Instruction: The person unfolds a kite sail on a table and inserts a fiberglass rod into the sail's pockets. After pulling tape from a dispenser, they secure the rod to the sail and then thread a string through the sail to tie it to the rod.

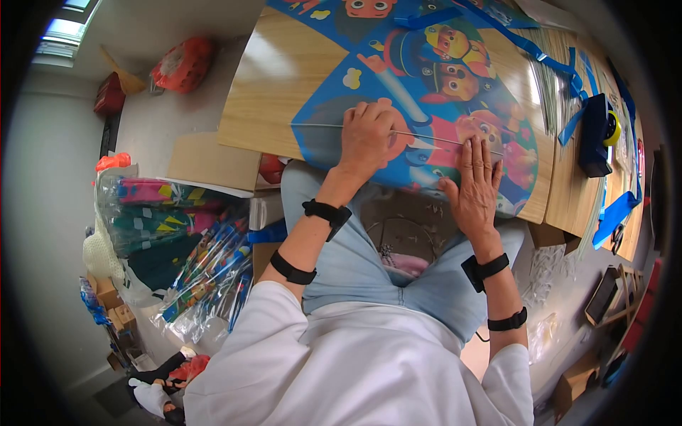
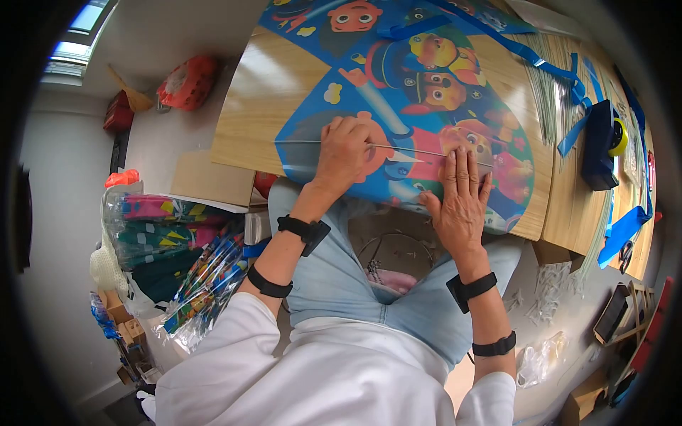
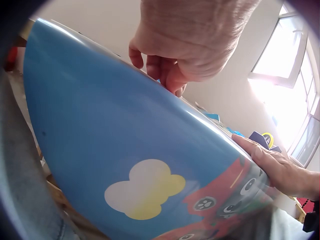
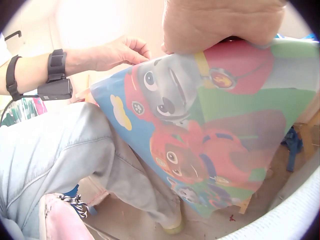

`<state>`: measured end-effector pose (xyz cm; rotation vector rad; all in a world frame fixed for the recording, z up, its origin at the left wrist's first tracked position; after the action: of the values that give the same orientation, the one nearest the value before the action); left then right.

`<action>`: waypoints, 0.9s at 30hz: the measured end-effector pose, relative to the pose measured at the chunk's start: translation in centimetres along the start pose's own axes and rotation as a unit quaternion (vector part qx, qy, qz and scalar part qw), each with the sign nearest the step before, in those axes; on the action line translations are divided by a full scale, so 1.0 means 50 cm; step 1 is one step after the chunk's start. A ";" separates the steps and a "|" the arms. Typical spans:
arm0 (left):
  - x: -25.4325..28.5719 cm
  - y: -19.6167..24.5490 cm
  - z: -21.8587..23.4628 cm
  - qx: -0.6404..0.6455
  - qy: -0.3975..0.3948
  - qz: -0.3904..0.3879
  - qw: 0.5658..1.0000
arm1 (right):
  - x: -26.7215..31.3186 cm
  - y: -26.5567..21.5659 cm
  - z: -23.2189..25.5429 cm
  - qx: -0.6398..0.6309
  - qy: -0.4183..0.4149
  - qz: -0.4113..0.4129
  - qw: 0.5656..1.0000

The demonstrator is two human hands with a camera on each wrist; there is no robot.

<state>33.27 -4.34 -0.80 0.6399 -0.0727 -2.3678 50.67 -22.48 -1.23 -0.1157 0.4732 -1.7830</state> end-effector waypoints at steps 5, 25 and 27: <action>-0.006 0.008 0.012 0.001 -0.002 -0.009 1.000 | 0.004 0.002 -0.003 -0.019 0.004 -0.006 1.000; -0.012 0.020 0.014 0.026 -0.023 -0.006 0.999 | 0.006 0.002 0.003 -0.034 0.010 -0.009 0.999; -0.010 0.014 0.018 0.033 -0.023 -0.004 0.999 | 0.005 0.001 0.002 -0.029 0.008 -0.011 0.999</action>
<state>33.58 -4.68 0.35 0.6190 -0.1699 -2.3968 50.70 -22.74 -1.19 -0.1474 0.5383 -1.7926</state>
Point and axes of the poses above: each hand's wrist, its own x-axis away from the middle knuckle, its own z-axis out of the back of the hand, y = z × x, the point moved 2 cm from there along -x, towards the middle knuckle, and after that the axes turned 12 degrees about -x, right-handed, at the moved point
